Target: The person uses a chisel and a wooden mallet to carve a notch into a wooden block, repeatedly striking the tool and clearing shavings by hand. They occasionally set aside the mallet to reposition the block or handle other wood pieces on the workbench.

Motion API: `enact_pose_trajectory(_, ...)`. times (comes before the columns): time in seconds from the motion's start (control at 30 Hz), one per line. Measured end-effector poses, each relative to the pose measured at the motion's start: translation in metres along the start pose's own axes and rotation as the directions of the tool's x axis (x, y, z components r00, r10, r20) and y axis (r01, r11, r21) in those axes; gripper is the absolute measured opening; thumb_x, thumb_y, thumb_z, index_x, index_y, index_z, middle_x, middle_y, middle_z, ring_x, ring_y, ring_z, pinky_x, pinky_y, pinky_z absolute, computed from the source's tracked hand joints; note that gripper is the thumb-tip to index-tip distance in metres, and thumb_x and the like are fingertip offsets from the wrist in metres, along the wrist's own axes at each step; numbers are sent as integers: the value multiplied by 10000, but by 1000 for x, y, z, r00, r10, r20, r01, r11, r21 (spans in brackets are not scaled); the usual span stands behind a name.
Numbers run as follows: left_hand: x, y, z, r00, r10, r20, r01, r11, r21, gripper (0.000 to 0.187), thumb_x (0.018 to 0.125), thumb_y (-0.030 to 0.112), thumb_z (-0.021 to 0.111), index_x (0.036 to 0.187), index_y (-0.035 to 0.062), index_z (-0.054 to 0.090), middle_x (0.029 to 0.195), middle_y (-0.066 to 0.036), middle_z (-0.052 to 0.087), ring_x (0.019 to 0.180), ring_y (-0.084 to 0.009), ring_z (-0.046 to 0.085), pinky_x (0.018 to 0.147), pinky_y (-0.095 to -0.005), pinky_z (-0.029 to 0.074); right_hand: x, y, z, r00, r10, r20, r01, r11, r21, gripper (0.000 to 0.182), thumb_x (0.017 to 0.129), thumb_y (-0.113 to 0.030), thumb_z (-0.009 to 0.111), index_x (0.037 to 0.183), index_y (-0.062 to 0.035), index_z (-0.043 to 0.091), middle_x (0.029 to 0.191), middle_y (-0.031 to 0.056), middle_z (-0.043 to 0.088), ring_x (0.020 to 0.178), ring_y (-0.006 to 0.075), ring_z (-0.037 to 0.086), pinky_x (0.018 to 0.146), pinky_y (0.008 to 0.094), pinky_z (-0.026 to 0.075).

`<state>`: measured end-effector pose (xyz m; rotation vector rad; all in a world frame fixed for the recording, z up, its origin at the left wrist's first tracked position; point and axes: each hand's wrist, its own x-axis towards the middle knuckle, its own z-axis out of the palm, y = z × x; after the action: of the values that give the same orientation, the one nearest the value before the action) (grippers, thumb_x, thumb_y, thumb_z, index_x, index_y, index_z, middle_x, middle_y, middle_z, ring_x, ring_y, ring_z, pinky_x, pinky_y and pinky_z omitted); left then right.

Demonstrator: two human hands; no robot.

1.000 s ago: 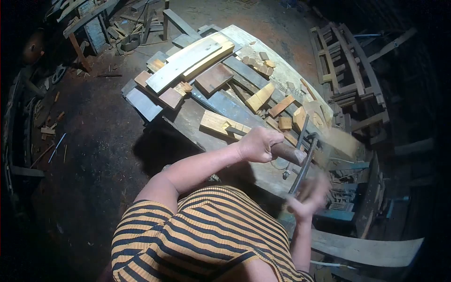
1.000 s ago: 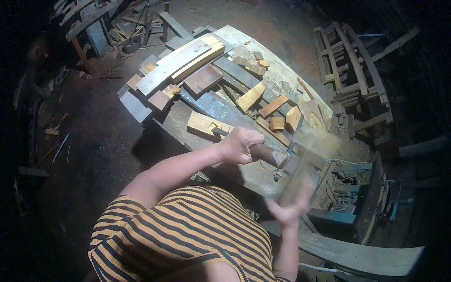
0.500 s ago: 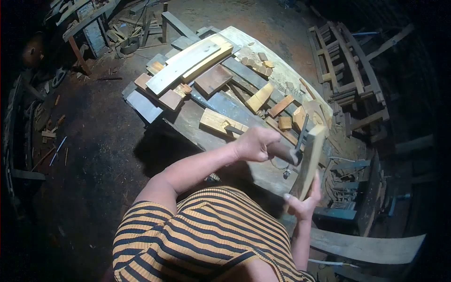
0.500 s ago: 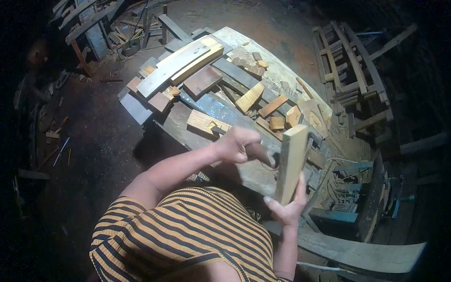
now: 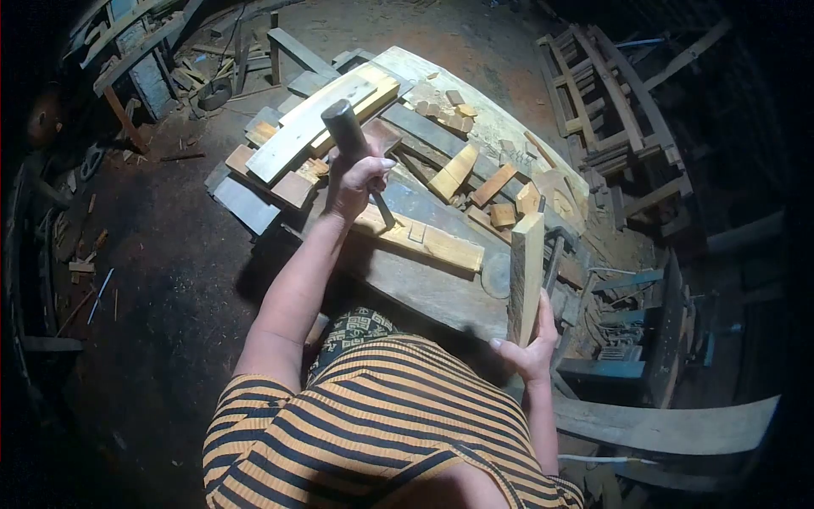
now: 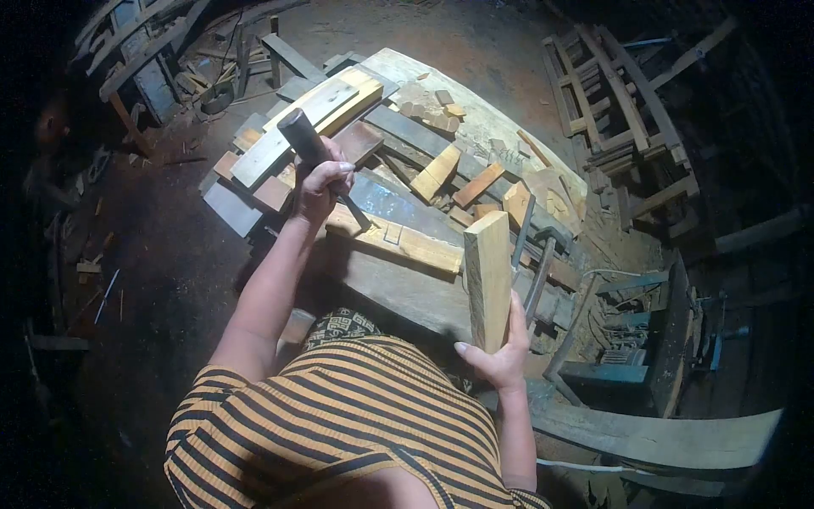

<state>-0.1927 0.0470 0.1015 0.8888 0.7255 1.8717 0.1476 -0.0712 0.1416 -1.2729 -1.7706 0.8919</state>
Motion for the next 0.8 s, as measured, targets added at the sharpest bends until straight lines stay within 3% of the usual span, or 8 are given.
enact_pose_trajectory(0.27,1,-1,-1,1000,-30,-5,29,999,-43,158,681,140,679,729,60,552,593,-14,525,492,-107,522,462,-226,405,7,-8,4,996,81,23,-81,997,17,1012,514,-268,805,1365,33,348,1241,121,498,1127,213,497,980,335,380)
enact_pose_trajectory(0.43,-1,-1,2,1000,-24,2,24,1000,15,151,703,159,673,706,59,560,580,-2,525,483,-94,515,462,-228,410,40,-30,11,993,17,116,-15,1000,-21,1016,517,-294,812,1360,37,352,1248,146,507,1134,231,506,987,341,380)
enact_pose_trajectory(0.47,-3,0,4,1000,-25,7,25,1000,16,151,703,159,673,706,59,560,580,-2,525,483,-94,515,462,-228,410,56,-45,12,985,-9,171,15,999,-34,1020,521,-301,818,1358,42,346,1241,164,520,1133,244,515,989,347,384)
enact_pose_trajectory(0.53,-5,4,12,994,38,103,-57,981,186,181,715,180,673,675,49,553,567,-4,527,493,-82,518,465,-229,410,90,-73,11,958,-223,178,252,955,-155,1000,519,-291,813,1349,36,360,1210,172,540,1109,247,534,980,343,399)
enact_pose_trajectory(0.6,-6,-7,13,993,10,115,-34,977,212,177,722,145,677,670,46,539,566,-2,526,516,-76,519,474,-230,415,125,-129,12,881,-426,204,456,880,-132,984,513,-269,819,1337,27,370,1167,170,557,1080,241,549,949,339,430)
enact_pose_trajectory(0.67,-13,6,24,992,3,125,-27,982,186,164,707,92,694,689,49,537,578,11,524,522,-82,515,481,-235,421,143,-173,24,810,-585,35,585,802,-121,895,476,-267,767,1270,12,461,986,80,569,827,168,571,724,298,492)
enact_pose_trajectory(0.73,-13,3,24,992,8,130,-30,985,170,166,699,74,700,696,52,535,583,15,521,525,-83,511,484,-236,420,156,-196,34,801,-594,72,583,802,132,943,480,-198,817,1299,7,397,1132,151,549,1016,233,563,839,349,489)
enact_pose_trajectory(0.8,-13,3,24,990,11,139,-33,987,157,172,692,56,706,702,54,534,587,18,518,528,-84,507,487,-237,420,170,-190,50,719,-667,197,695,700,-166,680,543,-263,747,1098,42,499,946,137,575,839,240,577,734,356,485)
